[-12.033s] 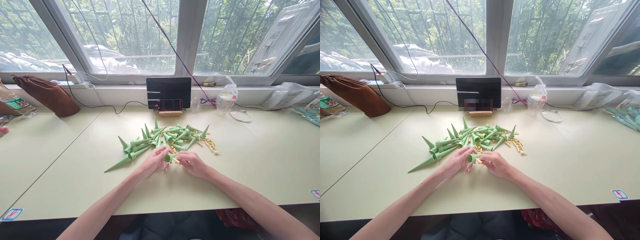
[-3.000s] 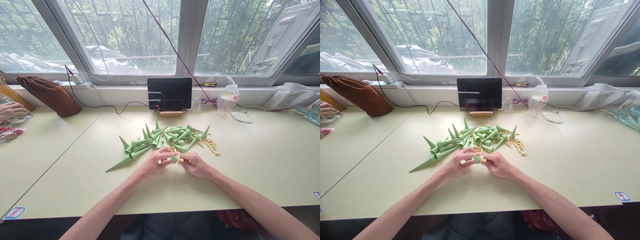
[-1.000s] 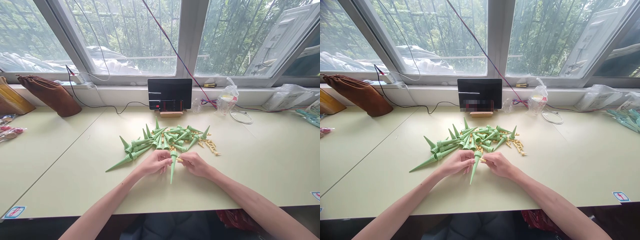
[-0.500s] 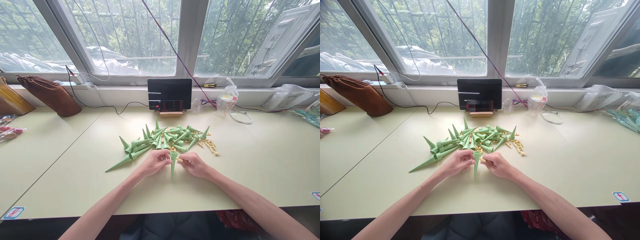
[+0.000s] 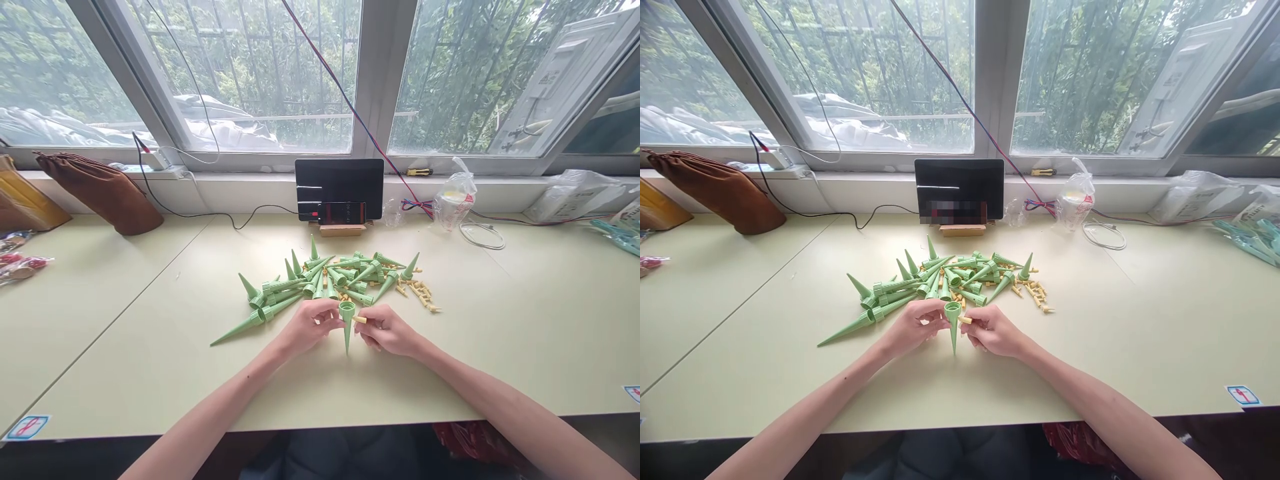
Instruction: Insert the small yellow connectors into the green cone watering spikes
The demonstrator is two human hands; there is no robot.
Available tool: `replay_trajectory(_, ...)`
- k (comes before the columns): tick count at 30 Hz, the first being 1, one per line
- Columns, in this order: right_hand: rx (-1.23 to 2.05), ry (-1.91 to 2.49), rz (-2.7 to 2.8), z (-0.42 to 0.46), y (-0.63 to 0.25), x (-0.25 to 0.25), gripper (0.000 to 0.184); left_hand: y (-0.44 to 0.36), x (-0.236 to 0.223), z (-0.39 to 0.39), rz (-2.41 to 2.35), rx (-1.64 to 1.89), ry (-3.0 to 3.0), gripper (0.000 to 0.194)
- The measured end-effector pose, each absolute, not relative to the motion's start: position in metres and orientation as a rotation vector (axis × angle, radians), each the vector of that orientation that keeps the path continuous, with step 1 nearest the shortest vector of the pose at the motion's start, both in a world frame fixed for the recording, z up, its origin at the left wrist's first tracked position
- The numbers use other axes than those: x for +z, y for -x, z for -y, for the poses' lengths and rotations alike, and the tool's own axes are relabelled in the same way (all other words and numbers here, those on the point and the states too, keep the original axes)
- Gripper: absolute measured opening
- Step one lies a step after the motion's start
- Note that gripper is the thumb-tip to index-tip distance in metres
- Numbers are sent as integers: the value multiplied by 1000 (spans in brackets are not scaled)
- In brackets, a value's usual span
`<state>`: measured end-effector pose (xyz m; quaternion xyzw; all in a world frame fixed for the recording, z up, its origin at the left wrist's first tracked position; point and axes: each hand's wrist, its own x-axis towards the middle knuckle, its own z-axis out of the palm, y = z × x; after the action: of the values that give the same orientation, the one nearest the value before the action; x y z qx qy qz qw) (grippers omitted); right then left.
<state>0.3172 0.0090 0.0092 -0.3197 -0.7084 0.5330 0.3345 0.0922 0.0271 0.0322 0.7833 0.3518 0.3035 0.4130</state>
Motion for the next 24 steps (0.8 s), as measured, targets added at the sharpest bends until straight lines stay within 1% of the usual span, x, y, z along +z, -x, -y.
replay_trajectory(5,1524,790,1760,-9,-318,7,31,-92,29,-27,-906,820,-2050,20)
replay_trajectory(14,1645,743,1665,-10,-316,11,38,-93,27,-25,-945,883,-2145,24)
replay_trajectory(20,1650,735,1634,-10,-315,14,38,-94,26,-24,-959,909,-2155,23)
replay_trajectory(24,1602,774,1624,-10,-313,14,39,-96,27,-24,-987,847,-2063,25)
